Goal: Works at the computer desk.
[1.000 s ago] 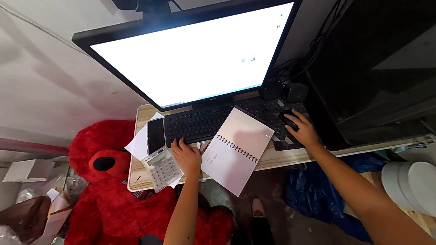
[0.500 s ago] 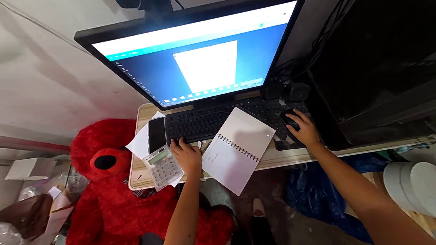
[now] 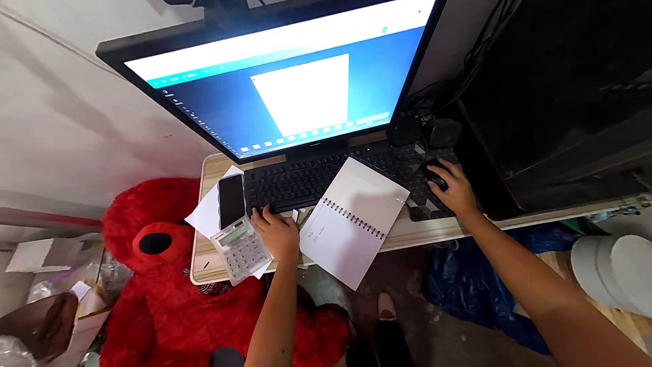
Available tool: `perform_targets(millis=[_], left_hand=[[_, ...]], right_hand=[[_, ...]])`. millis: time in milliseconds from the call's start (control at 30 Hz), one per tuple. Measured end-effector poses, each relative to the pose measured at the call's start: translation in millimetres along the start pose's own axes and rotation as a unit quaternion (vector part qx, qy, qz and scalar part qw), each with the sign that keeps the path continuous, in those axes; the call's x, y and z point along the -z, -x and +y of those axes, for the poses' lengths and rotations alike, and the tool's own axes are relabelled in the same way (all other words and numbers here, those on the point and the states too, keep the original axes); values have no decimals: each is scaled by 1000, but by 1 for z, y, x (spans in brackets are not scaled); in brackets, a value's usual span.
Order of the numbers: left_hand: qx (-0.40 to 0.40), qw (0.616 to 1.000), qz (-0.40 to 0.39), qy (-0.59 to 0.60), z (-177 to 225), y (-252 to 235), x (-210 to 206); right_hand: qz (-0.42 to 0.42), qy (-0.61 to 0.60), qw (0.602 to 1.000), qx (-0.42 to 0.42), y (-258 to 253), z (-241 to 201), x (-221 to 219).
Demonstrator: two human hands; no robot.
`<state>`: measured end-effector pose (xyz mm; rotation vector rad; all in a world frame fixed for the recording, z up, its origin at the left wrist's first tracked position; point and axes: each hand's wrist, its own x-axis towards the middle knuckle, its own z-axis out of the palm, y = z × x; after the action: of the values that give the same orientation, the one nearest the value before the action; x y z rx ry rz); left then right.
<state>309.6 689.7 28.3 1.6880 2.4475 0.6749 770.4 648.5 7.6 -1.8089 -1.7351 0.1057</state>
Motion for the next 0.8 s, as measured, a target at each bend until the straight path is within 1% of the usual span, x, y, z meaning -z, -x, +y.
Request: perform_targets(millis=[300, 667, 800], left_hand=[[-10, 1000, 9, 0, -2, 0, -3], [2, 1000, 8, -3, -1, 0, -1], [-3, 1000, 6, 3, -1, 0, 0]], right_hand=[[-1, -9, 1000, 6, -1, 2, -1], [-15, 11, 1000, 3, -2, 3, -1], [-13, 1, 1000, -2, -2, 0, 1]])
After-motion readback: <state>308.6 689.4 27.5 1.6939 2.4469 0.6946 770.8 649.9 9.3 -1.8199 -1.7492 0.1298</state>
